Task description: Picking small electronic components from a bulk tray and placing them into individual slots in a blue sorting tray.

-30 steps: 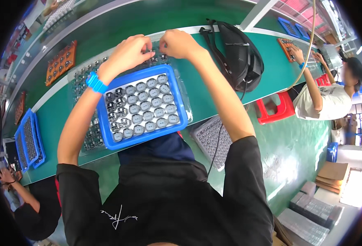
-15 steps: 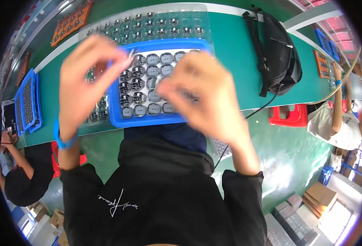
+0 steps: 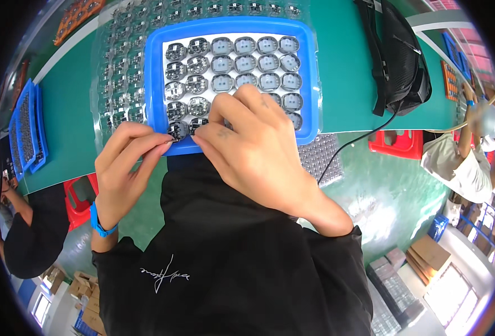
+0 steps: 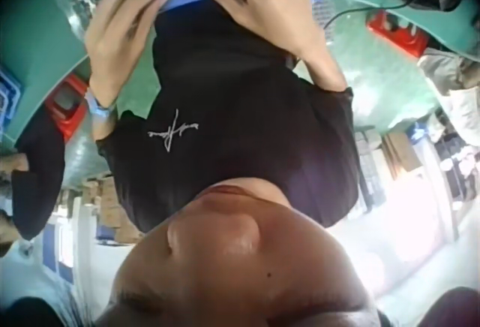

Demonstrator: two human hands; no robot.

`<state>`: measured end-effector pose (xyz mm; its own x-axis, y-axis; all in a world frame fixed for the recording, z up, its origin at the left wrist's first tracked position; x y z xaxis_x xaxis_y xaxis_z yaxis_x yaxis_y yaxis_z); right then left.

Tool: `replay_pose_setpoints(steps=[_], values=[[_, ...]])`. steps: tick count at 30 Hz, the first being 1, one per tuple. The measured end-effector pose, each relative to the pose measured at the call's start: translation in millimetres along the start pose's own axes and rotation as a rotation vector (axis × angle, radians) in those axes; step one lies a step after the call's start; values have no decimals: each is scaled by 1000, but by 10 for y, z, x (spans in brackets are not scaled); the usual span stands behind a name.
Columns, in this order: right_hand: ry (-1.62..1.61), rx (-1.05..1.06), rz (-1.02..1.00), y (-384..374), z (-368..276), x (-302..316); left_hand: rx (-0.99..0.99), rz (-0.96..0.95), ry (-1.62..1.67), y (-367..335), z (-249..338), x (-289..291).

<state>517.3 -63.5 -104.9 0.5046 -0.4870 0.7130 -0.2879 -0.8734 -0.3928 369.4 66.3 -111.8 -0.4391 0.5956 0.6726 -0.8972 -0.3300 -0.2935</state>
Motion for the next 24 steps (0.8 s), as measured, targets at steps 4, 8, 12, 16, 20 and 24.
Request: replay_pose_setpoints(steps=[4, 8, 12, 16, 20, 24], values=[[20, 18, -18, -25, -64, 4, -21, -21, 2, -27, -2, -7], [57, 36, -36, -12, -72, -4, -33, -52, -5, -58, 9, -24], [75, 35, -38, -8, -67, -22, -42, -104, -22, -81, 8, -39], [140, 73, -86, -29, -74, -34, -56, -147, -30, -113, 34, -56], [164, 97, -147, -56, -92, -79, -81, -176, -166, -117, 65, -87], [171, 167, -163, -106, -88, -70, -141, -228, -321, -168, 159, -69]])
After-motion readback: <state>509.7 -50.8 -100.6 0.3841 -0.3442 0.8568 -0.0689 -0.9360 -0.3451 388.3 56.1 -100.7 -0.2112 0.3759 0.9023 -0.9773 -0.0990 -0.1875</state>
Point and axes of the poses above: each hand's wrist, its own y-axis away from the middle knuckle, its own x-axis out of the back of the hand, z = x × y, the point moved 6 cm from there along -y, towards the middle knuckle, and after that the axes turned 1 degree about -y, right-handed, at the moved point
